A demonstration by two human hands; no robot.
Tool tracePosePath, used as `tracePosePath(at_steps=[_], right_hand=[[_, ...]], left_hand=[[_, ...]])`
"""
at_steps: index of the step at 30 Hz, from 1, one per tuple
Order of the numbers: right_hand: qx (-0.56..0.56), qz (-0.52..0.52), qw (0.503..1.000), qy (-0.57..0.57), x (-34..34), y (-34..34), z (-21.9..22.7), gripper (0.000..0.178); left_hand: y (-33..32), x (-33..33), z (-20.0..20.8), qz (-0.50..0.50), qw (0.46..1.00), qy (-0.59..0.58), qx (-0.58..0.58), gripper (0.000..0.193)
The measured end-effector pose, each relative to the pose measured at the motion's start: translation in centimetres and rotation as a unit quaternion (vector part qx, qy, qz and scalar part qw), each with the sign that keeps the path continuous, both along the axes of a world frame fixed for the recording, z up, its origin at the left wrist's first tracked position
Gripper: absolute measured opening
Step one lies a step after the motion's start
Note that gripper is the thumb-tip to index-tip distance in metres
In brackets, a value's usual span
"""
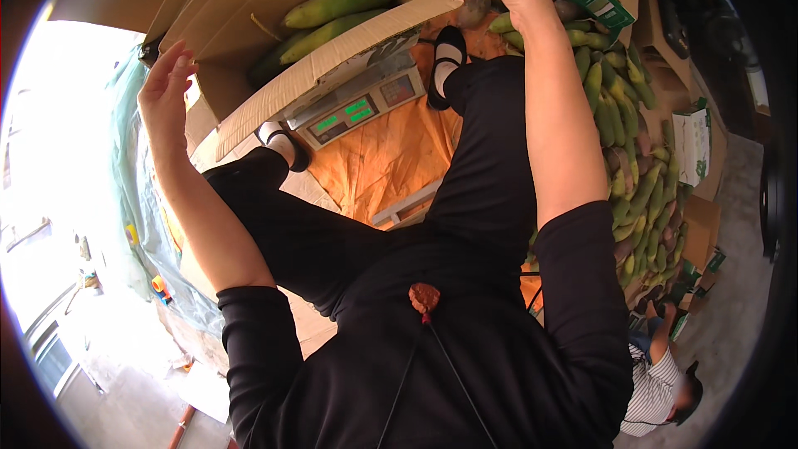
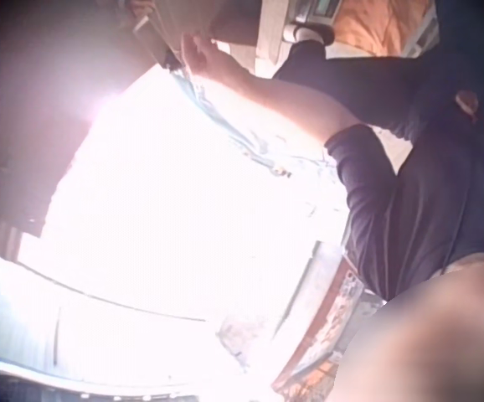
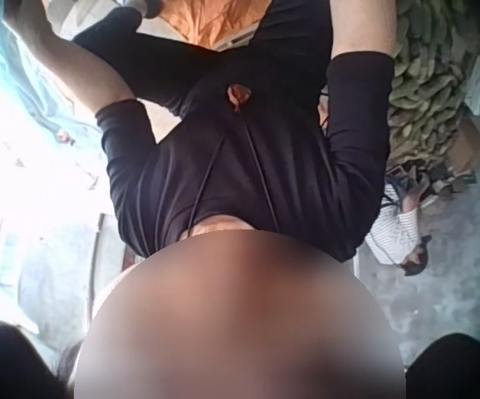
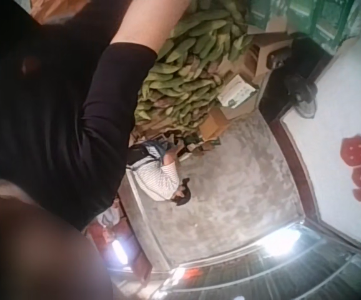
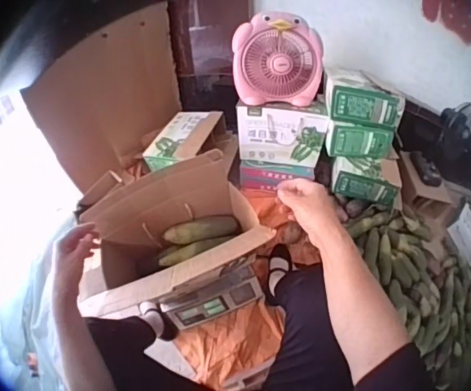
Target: The recorder is packing vegetables into cardboard boxes, weighing them on a scale, and organizing them on the floor.
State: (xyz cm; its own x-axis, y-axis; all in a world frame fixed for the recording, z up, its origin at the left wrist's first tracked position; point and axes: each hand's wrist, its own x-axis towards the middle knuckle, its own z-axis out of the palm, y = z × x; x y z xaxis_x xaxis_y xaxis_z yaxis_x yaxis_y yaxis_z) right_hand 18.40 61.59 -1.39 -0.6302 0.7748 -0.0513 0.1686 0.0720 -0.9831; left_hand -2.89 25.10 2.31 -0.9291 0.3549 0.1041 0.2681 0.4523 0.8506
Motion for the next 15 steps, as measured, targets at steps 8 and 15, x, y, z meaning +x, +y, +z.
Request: tracePosePath(at_steps=[8, 15], right_hand=[[0.027, 0.059, 0.998, 0.008, -0.5, 0.7, -1.5, 0.020], [0.024, 0.061, 0.997, 0.042, -1.0, -1.6, 0.3, 0.018]], left_hand=[[1.0, -0.1, -0.7, -0.059, 0.998, -0.017, 0.004, 0.028], [1.2, -0.3, -1.3, -0.067, 0.994, -0.021, -0.078, 0.032]])
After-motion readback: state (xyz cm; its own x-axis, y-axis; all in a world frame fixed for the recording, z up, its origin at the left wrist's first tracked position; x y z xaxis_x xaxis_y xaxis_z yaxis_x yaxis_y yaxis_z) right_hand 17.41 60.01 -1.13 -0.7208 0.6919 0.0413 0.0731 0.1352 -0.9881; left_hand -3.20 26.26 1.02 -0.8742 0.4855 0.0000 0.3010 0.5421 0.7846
